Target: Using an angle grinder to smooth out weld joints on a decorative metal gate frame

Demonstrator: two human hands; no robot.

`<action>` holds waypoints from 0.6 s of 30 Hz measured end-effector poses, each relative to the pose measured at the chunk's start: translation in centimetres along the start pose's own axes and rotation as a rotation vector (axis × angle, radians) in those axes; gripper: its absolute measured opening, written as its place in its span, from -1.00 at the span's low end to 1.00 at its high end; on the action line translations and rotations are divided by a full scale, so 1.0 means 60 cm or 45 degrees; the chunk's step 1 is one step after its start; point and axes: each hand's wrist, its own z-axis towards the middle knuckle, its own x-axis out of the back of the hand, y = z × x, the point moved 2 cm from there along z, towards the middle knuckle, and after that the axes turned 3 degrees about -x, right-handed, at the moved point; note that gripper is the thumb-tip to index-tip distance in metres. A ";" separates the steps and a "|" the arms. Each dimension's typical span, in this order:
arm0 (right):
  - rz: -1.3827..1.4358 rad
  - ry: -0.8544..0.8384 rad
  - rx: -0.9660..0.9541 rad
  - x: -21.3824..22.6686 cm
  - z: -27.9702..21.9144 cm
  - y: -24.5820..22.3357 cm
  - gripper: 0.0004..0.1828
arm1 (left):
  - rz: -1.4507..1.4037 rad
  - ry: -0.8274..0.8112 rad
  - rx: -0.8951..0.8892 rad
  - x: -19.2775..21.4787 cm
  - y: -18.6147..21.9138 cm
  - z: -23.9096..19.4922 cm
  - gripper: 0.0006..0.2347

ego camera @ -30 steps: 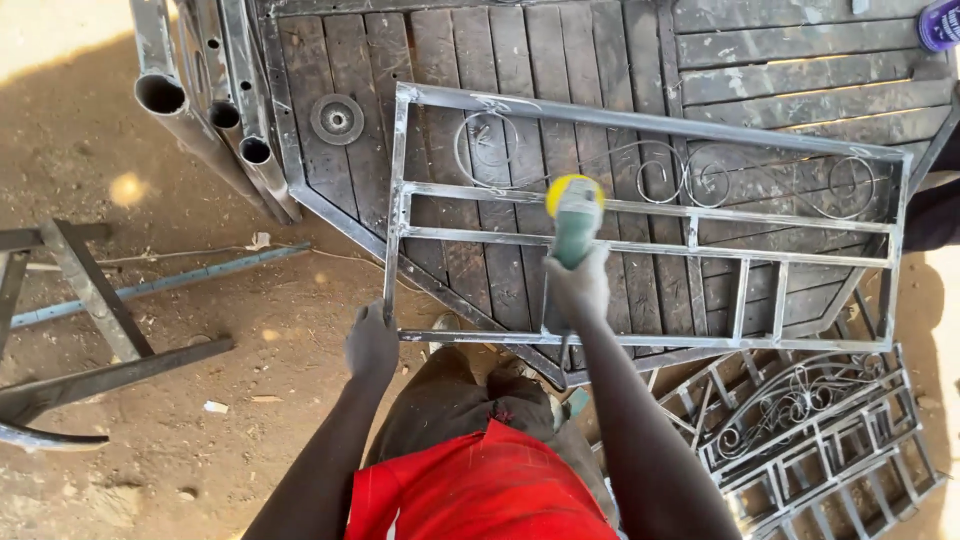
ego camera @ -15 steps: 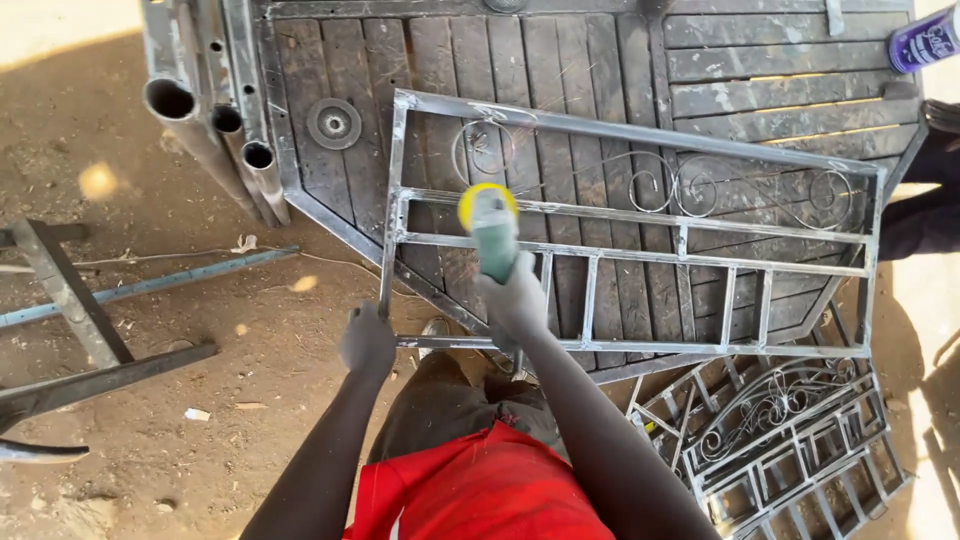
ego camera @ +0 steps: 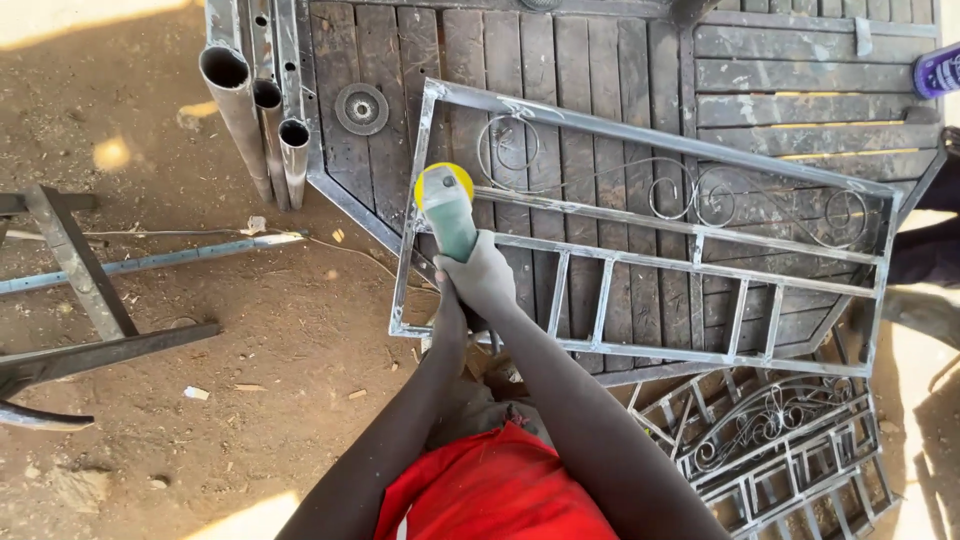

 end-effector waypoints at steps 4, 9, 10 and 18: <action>0.730 -0.035 -0.249 0.053 -0.062 -0.016 -0.32 | -0.039 -0.174 -0.234 -0.018 -0.044 0.062 -0.09; 0.885 0.101 -0.287 0.051 -0.022 0.056 -0.28 | 0.278 -0.306 -0.178 -0.023 -0.117 0.135 -0.01; 0.880 0.101 -0.305 0.059 -0.027 0.057 -0.24 | 0.350 -0.325 -0.157 -0.024 -0.127 0.154 0.00; 0.526 -0.046 -0.186 0.020 0.002 0.052 -0.41 | 0.095 -0.100 -0.139 -0.001 -0.134 0.182 -0.09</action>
